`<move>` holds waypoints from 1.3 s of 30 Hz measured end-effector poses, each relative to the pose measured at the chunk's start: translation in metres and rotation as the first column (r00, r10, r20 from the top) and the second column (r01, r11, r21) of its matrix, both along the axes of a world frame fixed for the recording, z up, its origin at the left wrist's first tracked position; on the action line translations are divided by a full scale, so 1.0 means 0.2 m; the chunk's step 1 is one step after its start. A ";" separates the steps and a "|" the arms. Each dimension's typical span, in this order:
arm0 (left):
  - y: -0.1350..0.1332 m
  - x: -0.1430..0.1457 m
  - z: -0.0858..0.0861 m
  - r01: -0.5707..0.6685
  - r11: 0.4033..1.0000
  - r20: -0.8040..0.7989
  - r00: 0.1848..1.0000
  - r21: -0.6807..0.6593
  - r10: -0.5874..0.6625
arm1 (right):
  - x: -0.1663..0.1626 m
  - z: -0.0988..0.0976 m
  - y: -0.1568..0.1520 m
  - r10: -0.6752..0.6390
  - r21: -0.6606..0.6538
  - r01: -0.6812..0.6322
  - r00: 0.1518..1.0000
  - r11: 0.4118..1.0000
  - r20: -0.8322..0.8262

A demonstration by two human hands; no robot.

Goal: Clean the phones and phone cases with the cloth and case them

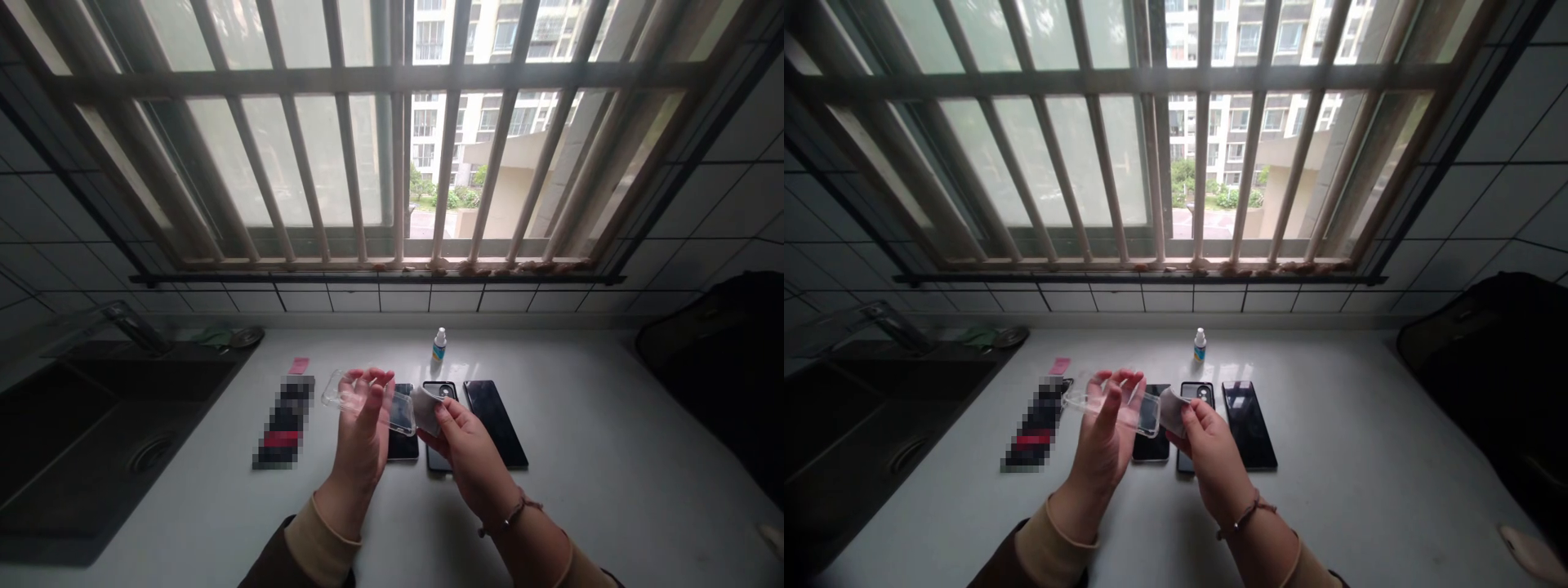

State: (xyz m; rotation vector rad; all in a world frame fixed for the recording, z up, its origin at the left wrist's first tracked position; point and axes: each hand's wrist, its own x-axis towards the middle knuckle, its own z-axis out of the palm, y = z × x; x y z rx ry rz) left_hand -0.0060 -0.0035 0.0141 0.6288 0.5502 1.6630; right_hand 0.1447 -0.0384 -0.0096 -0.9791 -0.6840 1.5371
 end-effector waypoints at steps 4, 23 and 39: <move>0.00 0.00 0.04 -0.102 0.995 -0.038 0.994 0.010 0.102 | -0.01 0.02 -0.02 0.070 0.039 -0.070 0.998 0.997 0.004; 0.00 -0.02 0.01 0.346 0.802 -0.076 0.898 -0.487 -0.433 | 0.06 0.05 0.00 -0.191 0.100 0.191 0.982 0.977 -0.012; -0.11 0.00 0.03 0.592 0.490 -0.088 0.577 -0.640 -0.812 | 0.14 0.08 -0.04 -0.418 0.568 -0.062 0.614 0.821 0.670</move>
